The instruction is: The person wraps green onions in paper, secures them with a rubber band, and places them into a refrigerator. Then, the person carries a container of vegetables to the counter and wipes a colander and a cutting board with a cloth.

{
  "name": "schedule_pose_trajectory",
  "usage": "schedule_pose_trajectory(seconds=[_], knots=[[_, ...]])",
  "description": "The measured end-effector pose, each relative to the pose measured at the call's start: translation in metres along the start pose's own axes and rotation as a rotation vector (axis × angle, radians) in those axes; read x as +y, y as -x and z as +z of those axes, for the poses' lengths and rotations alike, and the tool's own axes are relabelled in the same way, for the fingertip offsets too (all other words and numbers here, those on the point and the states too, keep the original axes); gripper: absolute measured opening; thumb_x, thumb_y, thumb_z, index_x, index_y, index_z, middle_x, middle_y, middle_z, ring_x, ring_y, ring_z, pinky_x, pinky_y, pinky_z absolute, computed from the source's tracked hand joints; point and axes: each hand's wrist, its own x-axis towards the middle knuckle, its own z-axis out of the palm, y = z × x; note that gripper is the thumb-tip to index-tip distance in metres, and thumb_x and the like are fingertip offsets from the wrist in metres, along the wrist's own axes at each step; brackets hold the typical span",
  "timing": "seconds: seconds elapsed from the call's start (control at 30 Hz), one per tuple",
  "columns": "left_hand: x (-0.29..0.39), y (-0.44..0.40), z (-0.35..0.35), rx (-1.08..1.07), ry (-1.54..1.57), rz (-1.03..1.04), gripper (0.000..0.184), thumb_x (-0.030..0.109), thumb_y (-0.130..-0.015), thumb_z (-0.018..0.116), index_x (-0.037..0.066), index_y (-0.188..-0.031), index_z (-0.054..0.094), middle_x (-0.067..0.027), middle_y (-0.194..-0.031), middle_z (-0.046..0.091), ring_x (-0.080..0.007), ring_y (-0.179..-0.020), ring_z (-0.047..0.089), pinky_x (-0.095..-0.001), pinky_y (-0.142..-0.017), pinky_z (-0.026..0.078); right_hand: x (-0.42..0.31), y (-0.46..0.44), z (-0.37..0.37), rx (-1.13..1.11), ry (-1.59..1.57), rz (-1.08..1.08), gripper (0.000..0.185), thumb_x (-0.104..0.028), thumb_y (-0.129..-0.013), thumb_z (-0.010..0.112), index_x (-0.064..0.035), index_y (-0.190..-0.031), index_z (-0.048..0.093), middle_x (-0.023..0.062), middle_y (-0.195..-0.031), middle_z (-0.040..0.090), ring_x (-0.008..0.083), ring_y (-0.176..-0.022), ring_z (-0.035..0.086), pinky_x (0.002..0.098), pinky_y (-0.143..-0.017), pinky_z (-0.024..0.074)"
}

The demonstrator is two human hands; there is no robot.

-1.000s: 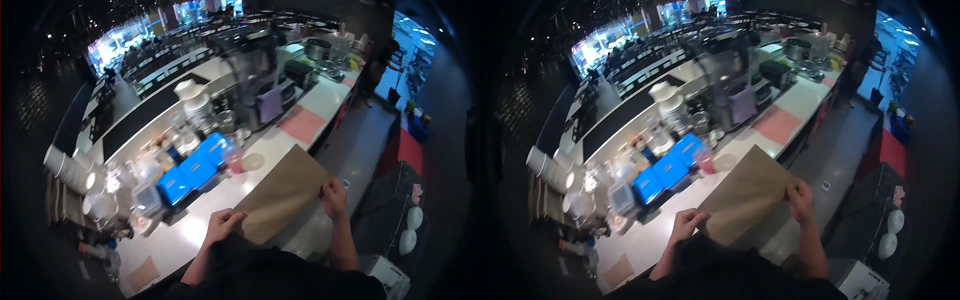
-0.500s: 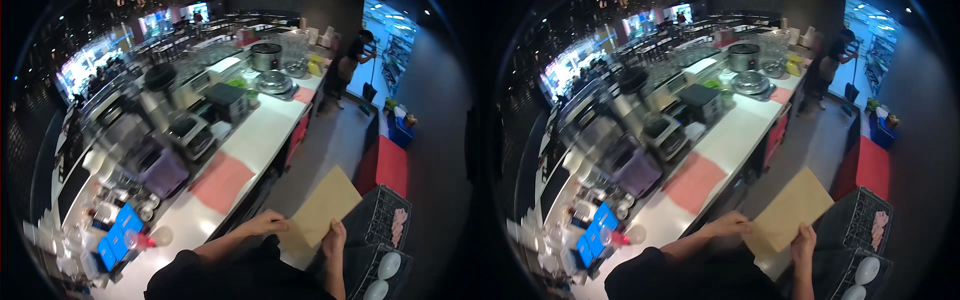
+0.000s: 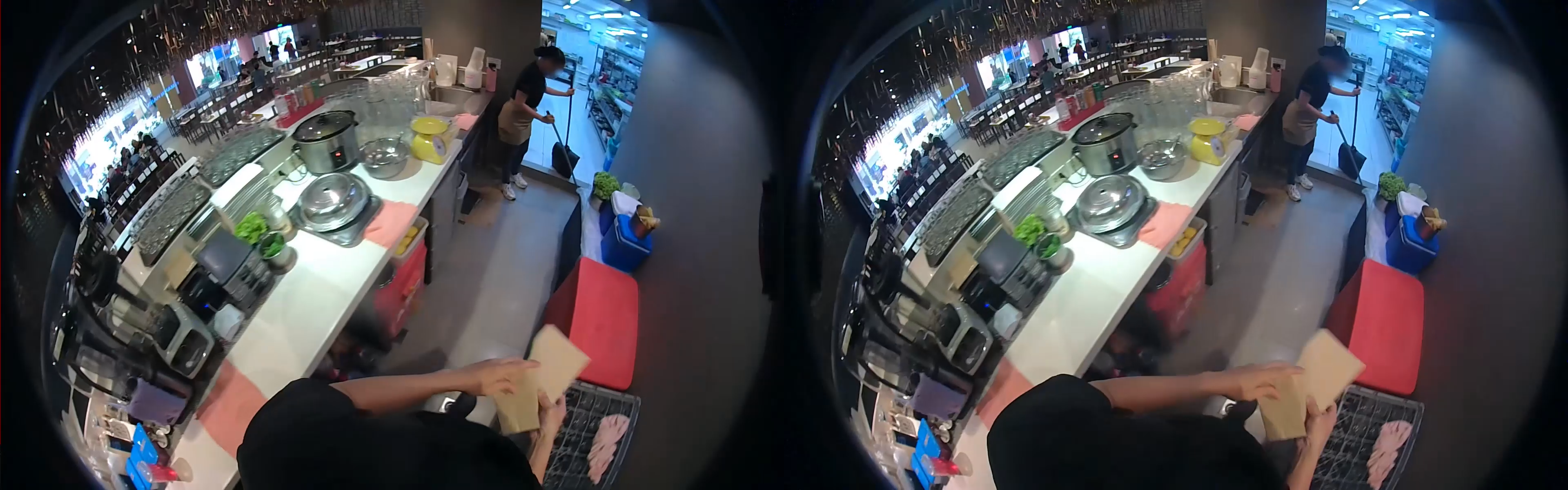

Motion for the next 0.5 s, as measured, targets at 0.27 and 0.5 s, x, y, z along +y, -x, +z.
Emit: schedule_pose_trajectory(seconds=[0.27, 0.5], knots=[[-0.117, -0.105, -0.134, 0.322, 0.205, -0.343, 0.017, 0.008, -0.096, 0.069, 0.001, -0.111, 0.065, -0.0076, -0.105, 0.068, -0.0164, -0.096, 0.064, -0.0313, -0.087, 0.051, -0.094, -0.294, 0.165, -0.406, 0.33, -0.048, 0.041, -0.004, -0.085, 0.081, 0.0014, -0.116, 0.055, 0.012, -0.099, 0.07, 0.0197, -0.086, 0.069, 0.034, -0.076, 0.0562], [-0.238, -0.24, -0.261, 0.52, 0.408, -0.612, 0.029, 0.021, -0.094, 0.077, 0.001, -0.114, 0.07, -0.0021, -0.102, 0.071, -0.0093, -0.094, 0.063, -0.0275, -0.083, 0.052, -0.088, -0.508, 0.286, -0.436, 0.351, 0.333, 0.058, -0.013, -0.091, 0.076, 0.0024, -0.135, 0.043, 0.019, -0.114, 0.065, 0.0254, -0.098, 0.067, 0.039, -0.081, 0.0567]])
